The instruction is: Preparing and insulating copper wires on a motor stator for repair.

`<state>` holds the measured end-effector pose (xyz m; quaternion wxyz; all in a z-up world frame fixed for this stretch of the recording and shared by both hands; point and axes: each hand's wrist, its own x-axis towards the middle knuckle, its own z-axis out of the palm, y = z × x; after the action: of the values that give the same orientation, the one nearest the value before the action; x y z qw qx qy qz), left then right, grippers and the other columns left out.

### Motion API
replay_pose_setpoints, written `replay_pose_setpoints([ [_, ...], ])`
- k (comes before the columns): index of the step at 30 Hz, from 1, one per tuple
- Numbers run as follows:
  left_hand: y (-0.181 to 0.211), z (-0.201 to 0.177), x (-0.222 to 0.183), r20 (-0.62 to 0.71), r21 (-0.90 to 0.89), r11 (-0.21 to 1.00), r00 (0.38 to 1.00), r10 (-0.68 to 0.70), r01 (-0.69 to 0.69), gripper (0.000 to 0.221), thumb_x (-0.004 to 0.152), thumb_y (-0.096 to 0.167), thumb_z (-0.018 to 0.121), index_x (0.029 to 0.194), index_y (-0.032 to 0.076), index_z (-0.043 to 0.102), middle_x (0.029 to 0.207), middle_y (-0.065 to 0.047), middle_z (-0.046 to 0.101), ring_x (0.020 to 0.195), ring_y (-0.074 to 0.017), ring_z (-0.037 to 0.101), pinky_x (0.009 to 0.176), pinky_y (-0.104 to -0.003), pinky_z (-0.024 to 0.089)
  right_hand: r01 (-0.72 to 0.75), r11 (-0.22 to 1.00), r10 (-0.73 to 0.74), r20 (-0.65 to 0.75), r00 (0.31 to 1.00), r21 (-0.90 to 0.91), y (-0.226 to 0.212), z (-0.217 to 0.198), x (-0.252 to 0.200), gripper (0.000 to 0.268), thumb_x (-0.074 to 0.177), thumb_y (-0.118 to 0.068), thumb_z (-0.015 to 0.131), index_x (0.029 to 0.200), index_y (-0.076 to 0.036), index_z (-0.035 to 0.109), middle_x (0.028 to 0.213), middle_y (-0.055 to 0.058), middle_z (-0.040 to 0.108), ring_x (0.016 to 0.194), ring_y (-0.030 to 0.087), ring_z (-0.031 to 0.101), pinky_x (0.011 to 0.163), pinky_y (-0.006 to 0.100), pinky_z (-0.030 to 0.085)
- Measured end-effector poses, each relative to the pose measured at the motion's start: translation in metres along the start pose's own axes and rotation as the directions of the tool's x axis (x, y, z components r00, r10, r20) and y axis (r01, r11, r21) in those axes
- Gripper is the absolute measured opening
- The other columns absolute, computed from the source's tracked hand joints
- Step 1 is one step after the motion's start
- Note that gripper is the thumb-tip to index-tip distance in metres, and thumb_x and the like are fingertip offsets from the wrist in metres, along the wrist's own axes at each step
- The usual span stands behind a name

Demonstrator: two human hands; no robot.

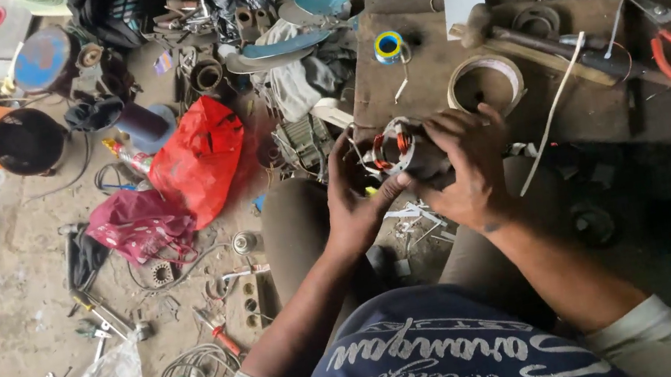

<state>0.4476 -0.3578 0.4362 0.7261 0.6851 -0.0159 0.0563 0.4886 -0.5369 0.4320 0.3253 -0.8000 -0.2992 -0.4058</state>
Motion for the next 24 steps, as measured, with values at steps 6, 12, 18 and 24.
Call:
replay_pose_setpoints([
  [6, -0.006, 0.005, -0.011, 0.124, -0.337, 0.942, 0.991, 0.042, 0.002, 0.084, 0.074, 0.006, 0.094, 0.144, -0.005, 0.05, 0.126, -0.026, 0.066, 0.118, -0.0296, 0.064, 0.1, -0.045, 0.056, 0.002, 0.998, 0.002, -0.063, 0.998, 0.065, -0.036, -0.008, 0.003, 0.06, 0.091, -0.037, 0.077, 0.127, 0.008, 0.064, 0.122, 0.022, 0.067, 0.111, 0.04, 0.066, 0.106, 0.057, 0.039],
  [12, -0.018, -0.031, 0.007, 0.179, -0.365, 0.923, 0.964, 0.197, -0.121, 0.082, 0.071, -0.002, 0.093, 0.142, -0.004, 0.053, 0.11, -0.027, 0.073, 0.093, -0.0278, 0.073, 0.09, -0.044, 0.062, -0.132, 0.978, 0.098, 0.201, 0.975, 0.163, -0.049, -0.034, 0.009, 0.052, 0.082, -0.009, 0.086, 0.128, 0.004, 0.066, 0.121, 0.023, 0.063, 0.105, 0.041, 0.067, 0.084, 0.046, 0.056],
  [18, -0.009, -0.051, 0.015, 0.228, -0.321, 0.937, 0.948, 0.221, -0.141, 0.08, 0.069, 0.006, 0.095, 0.138, -0.005, 0.058, 0.112, -0.021, 0.072, 0.107, -0.0214, 0.066, 0.097, -0.043, 0.058, -0.399, 0.85, 0.212, 0.469, 0.857, 0.345, -0.065, -0.058, 0.03, 0.012, 0.098, -0.01, 0.068, 0.106, -0.007, 0.077, 0.073, 0.008, 0.067, 0.061, 0.028, 0.07, 0.051, 0.034, 0.055],
  [24, -0.004, -0.041, -0.001, 0.298, -0.555, 0.817, 0.954, 0.019, 0.157, 0.068, 0.075, 0.024, 0.087, 0.131, -0.004, 0.06, 0.095, -0.016, 0.073, 0.081, -0.0195, 0.074, 0.07, -0.034, 0.066, -0.412, 0.796, 0.216, 0.427, 0.878, 0.444, -0.058, -0.056, 0.035, 0.009, 0.099, -0.006, 0.068, 0.101, -0.001, 0.075, 0.071, 0.013, 0.067, 0.059, 0.03, 0.065, 0.055, 0.035, 0.052],
])
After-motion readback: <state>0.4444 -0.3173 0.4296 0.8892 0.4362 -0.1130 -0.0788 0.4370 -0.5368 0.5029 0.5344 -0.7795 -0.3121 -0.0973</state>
